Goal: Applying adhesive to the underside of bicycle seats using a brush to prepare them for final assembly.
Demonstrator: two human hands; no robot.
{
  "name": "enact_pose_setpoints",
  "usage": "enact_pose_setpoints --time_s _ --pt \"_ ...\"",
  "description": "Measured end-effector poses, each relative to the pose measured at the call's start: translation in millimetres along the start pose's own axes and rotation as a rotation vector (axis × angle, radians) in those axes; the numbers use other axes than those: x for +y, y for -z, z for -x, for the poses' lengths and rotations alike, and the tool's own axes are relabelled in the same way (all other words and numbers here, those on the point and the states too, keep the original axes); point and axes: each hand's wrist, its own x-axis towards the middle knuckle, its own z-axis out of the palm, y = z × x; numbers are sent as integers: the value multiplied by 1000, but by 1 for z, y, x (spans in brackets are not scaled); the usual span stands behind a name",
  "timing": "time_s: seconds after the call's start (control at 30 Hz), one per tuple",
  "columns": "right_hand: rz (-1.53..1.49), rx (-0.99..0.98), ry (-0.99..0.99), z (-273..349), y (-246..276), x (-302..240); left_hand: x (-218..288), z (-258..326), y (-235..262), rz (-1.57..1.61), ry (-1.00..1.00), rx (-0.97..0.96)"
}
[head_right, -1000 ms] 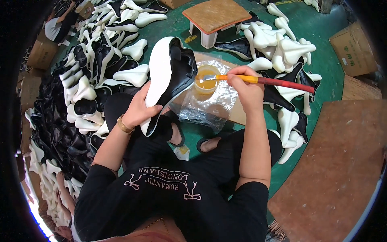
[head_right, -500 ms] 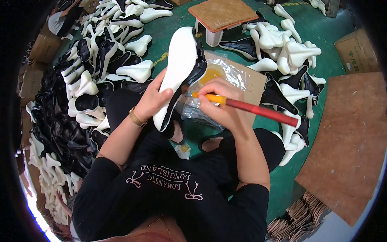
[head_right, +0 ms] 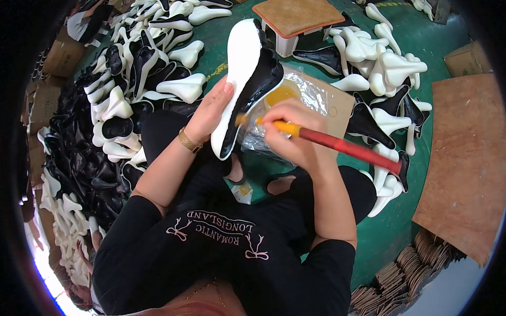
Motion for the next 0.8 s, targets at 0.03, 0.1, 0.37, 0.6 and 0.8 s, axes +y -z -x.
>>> enact_pose_setpoints --time_s 0.03,0.1,0.37,0.6,0.8 --pt "0 0 1 0 1 -1 -1 -1 0 0 -1 1" --pt "36 -41 56 0 0 -4 -5 -3 1 3 -26 -2" --pt "147 244 -142 6 21 28 -23 -4 22 -56 -96 70" --pt "186 277 -386 20 38 92 10 11 45 -489 145 -13" --pt "264 133 -340 8 5 117 -5 29 69 -13 450 14"
